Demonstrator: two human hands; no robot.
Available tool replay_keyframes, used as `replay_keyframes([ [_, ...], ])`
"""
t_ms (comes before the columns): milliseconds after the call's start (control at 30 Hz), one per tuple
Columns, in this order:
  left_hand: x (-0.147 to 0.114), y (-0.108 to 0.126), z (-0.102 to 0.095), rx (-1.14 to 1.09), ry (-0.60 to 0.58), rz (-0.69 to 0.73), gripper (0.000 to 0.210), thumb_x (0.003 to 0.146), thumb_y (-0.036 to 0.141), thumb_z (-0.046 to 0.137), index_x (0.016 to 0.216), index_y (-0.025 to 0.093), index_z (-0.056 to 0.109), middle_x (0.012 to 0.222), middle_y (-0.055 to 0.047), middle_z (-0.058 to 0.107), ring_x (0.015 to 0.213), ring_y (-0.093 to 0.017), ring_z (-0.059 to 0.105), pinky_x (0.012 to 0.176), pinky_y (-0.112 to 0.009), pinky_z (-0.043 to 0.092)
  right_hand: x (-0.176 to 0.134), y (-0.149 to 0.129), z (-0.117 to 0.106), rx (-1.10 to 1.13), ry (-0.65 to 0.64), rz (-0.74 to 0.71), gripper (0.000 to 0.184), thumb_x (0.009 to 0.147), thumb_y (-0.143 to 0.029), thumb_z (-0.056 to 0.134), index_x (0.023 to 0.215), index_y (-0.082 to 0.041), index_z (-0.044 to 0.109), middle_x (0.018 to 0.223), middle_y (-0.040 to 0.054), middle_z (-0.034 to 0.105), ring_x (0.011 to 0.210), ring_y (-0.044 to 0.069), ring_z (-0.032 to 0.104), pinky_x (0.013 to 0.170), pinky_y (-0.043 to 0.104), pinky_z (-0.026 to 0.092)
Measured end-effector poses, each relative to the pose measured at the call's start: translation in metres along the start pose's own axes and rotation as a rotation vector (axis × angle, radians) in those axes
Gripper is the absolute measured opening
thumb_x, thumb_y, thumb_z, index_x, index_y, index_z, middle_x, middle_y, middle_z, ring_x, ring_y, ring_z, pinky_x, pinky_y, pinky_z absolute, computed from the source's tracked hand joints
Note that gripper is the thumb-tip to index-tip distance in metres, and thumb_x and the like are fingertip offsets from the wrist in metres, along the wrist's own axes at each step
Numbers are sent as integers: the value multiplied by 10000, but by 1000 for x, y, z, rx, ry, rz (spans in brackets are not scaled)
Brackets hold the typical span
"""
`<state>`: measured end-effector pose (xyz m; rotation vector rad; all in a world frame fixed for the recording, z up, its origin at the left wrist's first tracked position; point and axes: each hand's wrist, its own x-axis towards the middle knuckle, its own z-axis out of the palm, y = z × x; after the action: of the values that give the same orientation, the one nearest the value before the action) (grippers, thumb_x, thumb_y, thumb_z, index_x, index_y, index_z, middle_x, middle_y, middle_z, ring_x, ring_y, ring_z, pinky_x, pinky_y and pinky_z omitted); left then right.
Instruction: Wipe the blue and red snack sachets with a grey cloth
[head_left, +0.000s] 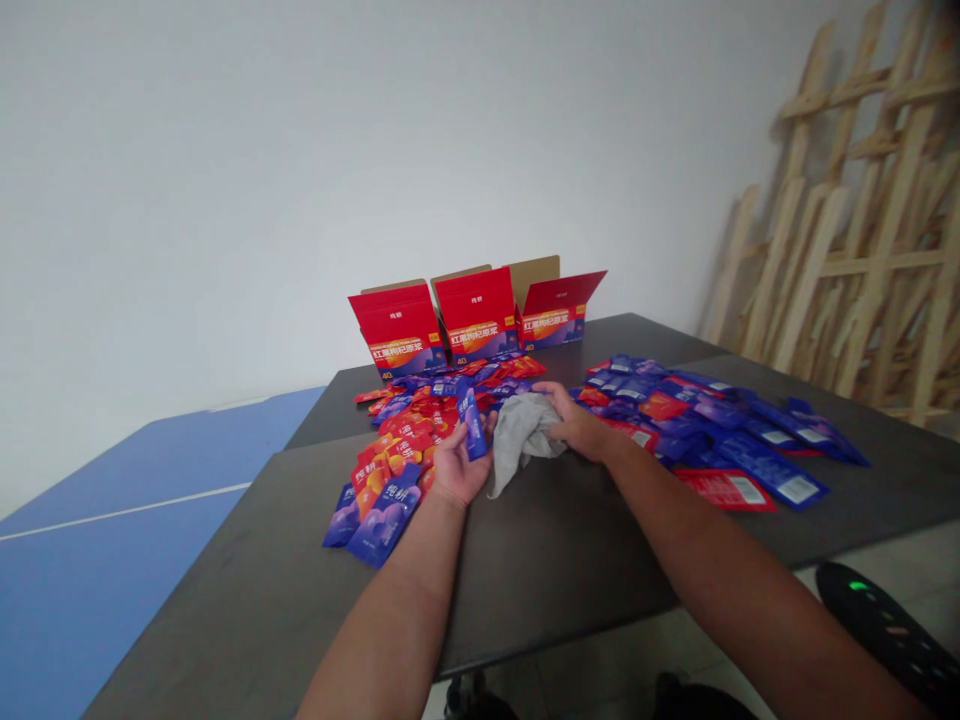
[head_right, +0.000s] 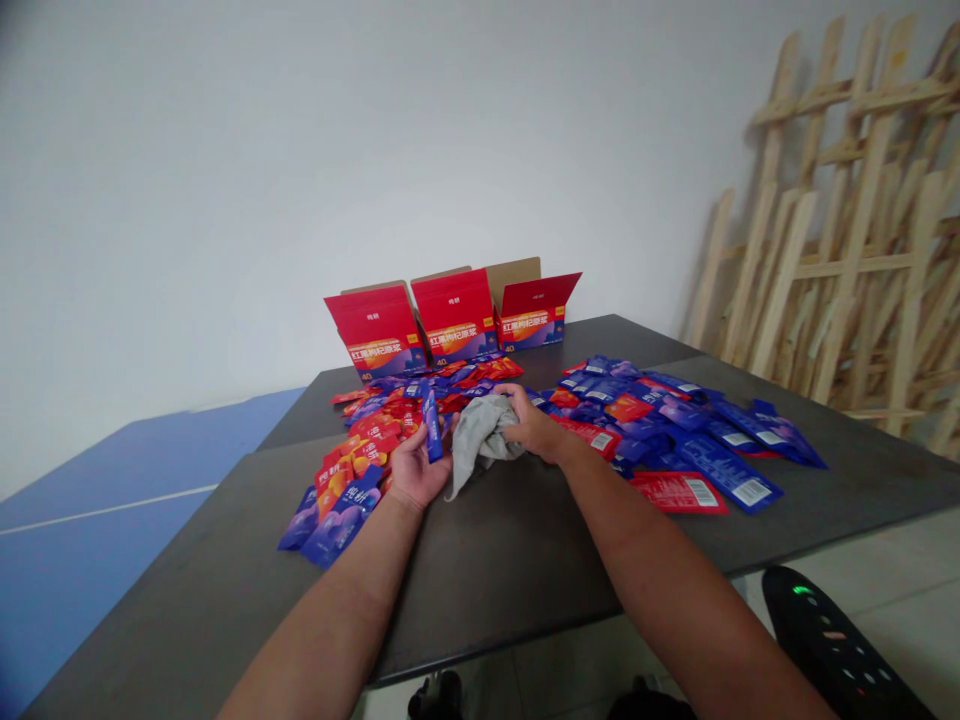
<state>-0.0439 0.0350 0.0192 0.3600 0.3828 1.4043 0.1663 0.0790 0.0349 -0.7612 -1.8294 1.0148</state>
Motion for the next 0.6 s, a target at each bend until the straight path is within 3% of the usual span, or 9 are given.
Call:
replay_keyframes([
  [167, 1, 0, -1, -48, 13, 7, 148, 818, 198, 554, 875, 147, 680, 919, -87, 713, 1120, -232, 591, 1042, -422, 389, 2, -3, -4, -220, 272, -155, 445, 723, -165, 528, 1166, -194, 525, 1134, 79, 618, 1055, 222, 581, 945, 401, 441],
  [267, 0, 0, -2, -49, -1, -6, 155, 829, 204, 547, 891, 143, 675, 942, -96, 711, 1114, -230, 596, 1037, -442, 391, 0, 1, -4, -324, 348, -298, 508, 711, -116, 486, 1209, -207, 527, 1197, 80, 595, 1135, 229, 540, 1000, 410, 403],
  [333, -1, 0, -1, -48, -20, -5, 160, 834, 200, 541, 905, 146, 673, 941, -94, 711, 1111, -229, 597, 1039, -456, 389, -2, 4, -4, -292, 393, -341, 537, 698, -107, 485, 1223, -217, 506, 1171, 76, 604, 1093, 227, 564, 958, 401, 439],
  [500, -2, 0, 0, -45, -43, -17, 168, 838, 194, 532, 927, 154, 669, 935, -85, 713, 1103, -231, 602, 1044, -470, 384, -2, 1, -3, -165, 577, -354, 394, 716, -186, 536, 1110, -198, 540, 1003, 70, 625, 912, 213, 607, 821, 364, 493],
  [600, -2, 0, 1, -14, -42, -3, 211, 835, 172, 530, 1004, 158, 655, 980, -84, 708, 1107, -236, 600, 1042, -477, 386, 3, -3, -7, -180, 658, -268, 252, 692, -254, 594, 937, -195, 607, 944, 55, 614, 886, 212, 588, 821, 362, 479],
])
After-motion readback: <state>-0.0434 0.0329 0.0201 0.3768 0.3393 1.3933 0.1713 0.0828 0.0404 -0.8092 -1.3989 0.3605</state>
